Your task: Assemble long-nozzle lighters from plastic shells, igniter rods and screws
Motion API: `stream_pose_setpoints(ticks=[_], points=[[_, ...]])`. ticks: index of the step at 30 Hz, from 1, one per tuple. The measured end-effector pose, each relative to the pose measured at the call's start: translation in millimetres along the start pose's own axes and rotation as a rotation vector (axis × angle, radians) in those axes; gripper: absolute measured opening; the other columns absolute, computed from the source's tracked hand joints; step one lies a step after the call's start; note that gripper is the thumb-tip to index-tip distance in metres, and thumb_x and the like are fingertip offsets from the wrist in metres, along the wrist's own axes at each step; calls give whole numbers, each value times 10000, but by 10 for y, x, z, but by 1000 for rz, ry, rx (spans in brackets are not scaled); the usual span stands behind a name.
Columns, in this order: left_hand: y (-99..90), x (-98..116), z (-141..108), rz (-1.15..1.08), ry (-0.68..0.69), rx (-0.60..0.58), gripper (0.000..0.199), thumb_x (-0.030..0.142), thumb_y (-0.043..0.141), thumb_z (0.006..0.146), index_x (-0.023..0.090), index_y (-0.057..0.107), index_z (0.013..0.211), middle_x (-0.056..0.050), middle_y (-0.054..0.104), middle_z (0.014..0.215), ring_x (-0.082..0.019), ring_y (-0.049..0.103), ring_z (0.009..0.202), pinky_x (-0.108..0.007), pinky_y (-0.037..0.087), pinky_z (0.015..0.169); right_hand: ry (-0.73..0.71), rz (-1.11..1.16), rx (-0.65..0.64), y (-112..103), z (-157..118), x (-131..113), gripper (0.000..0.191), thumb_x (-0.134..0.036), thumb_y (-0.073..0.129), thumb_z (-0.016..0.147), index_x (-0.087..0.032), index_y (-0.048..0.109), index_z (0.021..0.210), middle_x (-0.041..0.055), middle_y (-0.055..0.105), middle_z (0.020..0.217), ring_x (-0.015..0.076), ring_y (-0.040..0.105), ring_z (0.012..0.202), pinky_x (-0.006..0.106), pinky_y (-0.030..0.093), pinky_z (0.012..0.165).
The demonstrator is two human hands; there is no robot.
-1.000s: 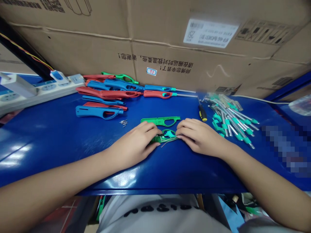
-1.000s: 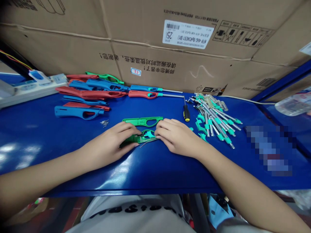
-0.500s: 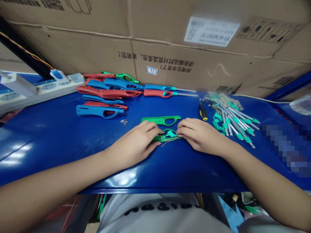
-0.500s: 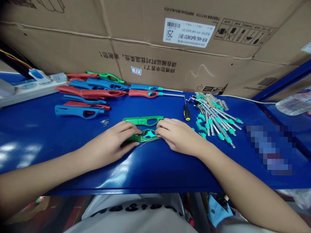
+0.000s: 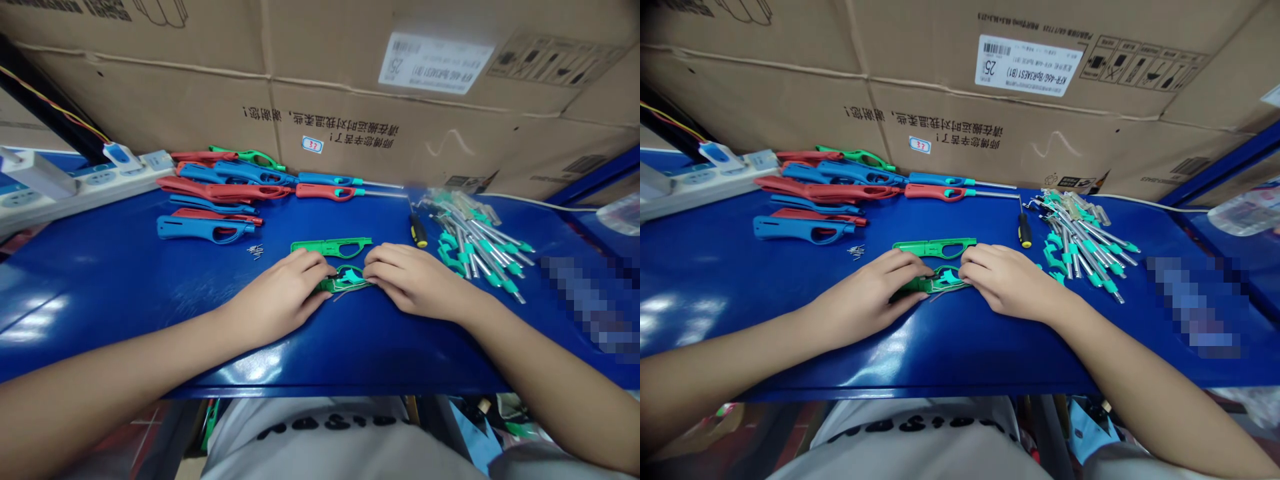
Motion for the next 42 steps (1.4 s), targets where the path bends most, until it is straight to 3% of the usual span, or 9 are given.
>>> stream_pose_setpoints(ticks=[12, 22, 33, 42], points=[[8, -1, 12, -16, 3, 8, 225, 242, 568, 996, 155, 625, 1196, -111, 639, 1113, -276, 595, 1096, -464, 531, 974, 24, 30, 21, 103, 21, 2, 195, -215, 464, 1029, -173, 654, 1028, 93, 668, 1005, 203, 620, 876, 321, 489, 733], [16, -31, 11, -119, -57, -9, 218, 201, 614, 962, 144, 635, 1172, -100, 638, 1130, -259, 588, 1112, -437, 523, 991, -20, -87, 65, 85, -3, -108, 209, -163, 415, 1027, -165, 611, 955, 61, 641, 915, 135, 505, 625, 256, 371, 552], [-3, -67, 10, -159, -105, 7, 216, 161, 660, 913, 157, 643, 1128, -86, 651, 1134, -255, 618, 1122, -432, 527, 1006, -4, -7, 34, 114, 17, -101, 185, -171, 448, 1022, -165, 631, 994, 66, 657, 959, 140, 591, 750, 246, 406, 622], [5, -56, 23, -139, -87, 10, 215, 151, 650, 919, 149, 639, 1134, -92, 654, 1140, -259, 609, 1129, -443, 529, 1004, -16, -28, 1, 115, 22, -124, 185, -137, 465, 992, -153, 649, 982, 69, 665, 963, 145, 580, 743, 258, 396, 614]])
Point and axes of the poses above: each hand's wrist, its own z-axis towards the middle knuckle, its own y-axis out of the palm, x = y × z, the point moved 10 cm from there along z, towards the middle knuckle
